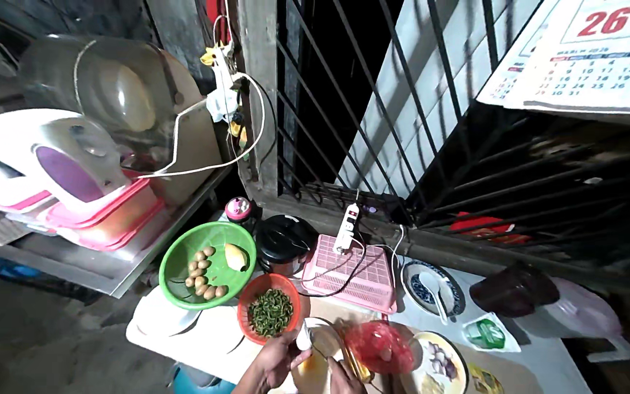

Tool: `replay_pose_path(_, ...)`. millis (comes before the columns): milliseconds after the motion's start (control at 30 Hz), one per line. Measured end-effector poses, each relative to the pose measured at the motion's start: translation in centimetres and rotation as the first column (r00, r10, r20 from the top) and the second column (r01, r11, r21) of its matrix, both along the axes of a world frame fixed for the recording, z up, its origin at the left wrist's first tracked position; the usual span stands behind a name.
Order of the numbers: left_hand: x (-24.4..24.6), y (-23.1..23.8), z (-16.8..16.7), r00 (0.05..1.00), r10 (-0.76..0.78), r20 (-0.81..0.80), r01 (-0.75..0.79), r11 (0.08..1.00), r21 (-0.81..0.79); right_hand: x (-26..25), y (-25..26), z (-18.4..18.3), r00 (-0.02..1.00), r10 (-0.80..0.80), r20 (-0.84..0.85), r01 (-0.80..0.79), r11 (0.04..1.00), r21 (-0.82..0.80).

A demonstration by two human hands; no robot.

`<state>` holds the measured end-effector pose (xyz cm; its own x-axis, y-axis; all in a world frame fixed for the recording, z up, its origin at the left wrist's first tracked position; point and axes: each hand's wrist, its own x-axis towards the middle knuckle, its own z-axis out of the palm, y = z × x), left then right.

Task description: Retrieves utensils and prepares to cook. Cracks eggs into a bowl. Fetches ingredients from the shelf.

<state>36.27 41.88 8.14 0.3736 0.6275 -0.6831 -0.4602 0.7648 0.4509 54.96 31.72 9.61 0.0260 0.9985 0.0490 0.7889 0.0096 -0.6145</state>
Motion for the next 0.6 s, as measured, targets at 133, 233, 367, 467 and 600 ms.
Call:
replay_pose_path(133, -1.1, -0.3, 0.2, 0.999, -0.023, -0.034, 0.021, 0.998, -0.056, -1.0, -0.5, 0.3, 0.994, -0.056, -0.096, 0.064, 0.995, 0.082)
replay_pose_path(233, -1.3, -0.5, 0.3, 1.000, -0.005, -0.025, 0.002, 0.994, -0.111, -1.3, -0.9, -0.7, 0.991, -0.056, -0.119, 0.081, 0.973, 0.217)
replay_pose_path(367, -1.1, -0.6, 0.7, 0.999, 0.021, 0.041, -0.014, 0.987, -0.159, -1.8, -1.5, -1.7, 0.999, -0.039, 0.010, 0.037, 0.989, 0.145)
replay_pose_path(467, -1.2, -0.5, 0.0, 0.998, -0.041, 0.057, 0.049, 0.989, -0.140, -2.0, -1.7, -1.6, 0.997, -0.071, -0.018, 0.072, 0.993, 0.091)
replay_pose_path(600, -1.3, -0.1, -0.1, 0.983, -0.184, 0.005, 0.184, 0.979, -0.087, -1.9, -0.5, -0.5, 0.952, -0.140, -0.273, 0.160, 0.986, 0.051)
